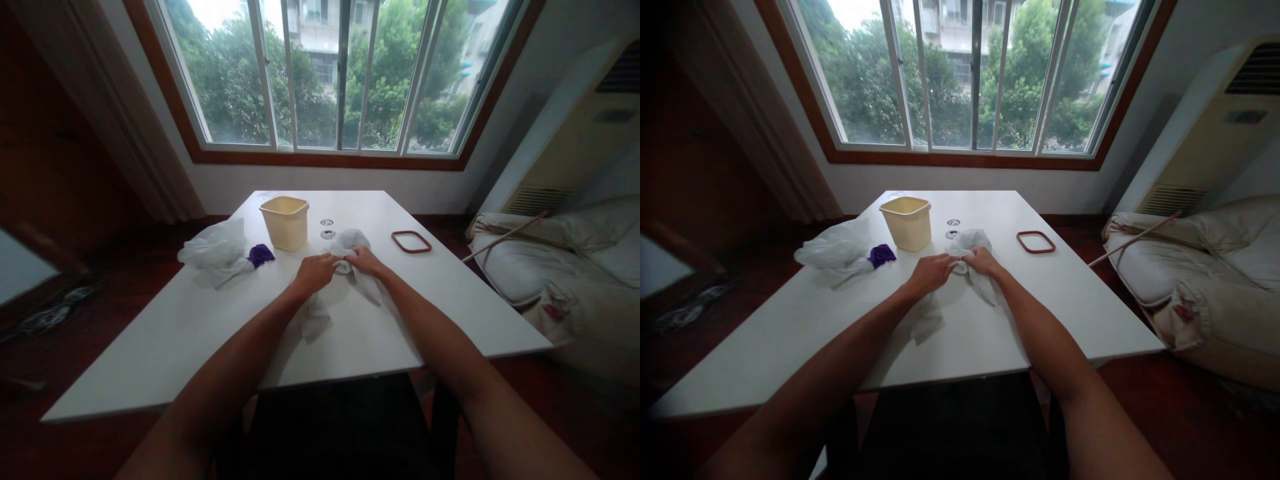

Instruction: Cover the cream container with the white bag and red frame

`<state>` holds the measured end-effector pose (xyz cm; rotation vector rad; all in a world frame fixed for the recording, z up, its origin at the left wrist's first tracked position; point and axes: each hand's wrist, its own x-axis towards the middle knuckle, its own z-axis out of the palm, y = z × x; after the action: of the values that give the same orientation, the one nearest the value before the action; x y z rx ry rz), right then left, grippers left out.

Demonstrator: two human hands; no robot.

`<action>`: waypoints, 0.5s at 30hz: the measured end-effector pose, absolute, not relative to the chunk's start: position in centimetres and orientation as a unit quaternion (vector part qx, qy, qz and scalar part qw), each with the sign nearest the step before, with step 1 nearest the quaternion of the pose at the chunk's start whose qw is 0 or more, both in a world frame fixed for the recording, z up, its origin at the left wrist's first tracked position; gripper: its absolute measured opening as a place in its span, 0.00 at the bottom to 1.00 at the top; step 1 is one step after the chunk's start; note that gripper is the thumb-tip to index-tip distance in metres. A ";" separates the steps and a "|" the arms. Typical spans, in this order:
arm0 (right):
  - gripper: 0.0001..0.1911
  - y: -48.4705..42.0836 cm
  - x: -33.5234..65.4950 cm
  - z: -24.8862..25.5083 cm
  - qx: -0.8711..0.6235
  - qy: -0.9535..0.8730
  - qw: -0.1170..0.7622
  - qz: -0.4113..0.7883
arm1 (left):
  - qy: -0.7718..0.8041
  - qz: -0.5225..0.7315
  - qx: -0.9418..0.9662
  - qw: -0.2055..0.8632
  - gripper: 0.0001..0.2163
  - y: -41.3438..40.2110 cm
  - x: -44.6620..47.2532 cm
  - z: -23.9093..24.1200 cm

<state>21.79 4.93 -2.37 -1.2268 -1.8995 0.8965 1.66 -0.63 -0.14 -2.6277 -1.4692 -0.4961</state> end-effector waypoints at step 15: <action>0.24 4.8 21.9 -2.9 -0.418 -0.780 0.379 0.273 | -0.367 -0.343 -0.796 -0.338 0.21 -0.1 0.9 -1.4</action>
<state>21.92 4.84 -2.89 -1.0668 -1.9919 0.6966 0.90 -0.07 -1.39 -3.2399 -1.4964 -1.3951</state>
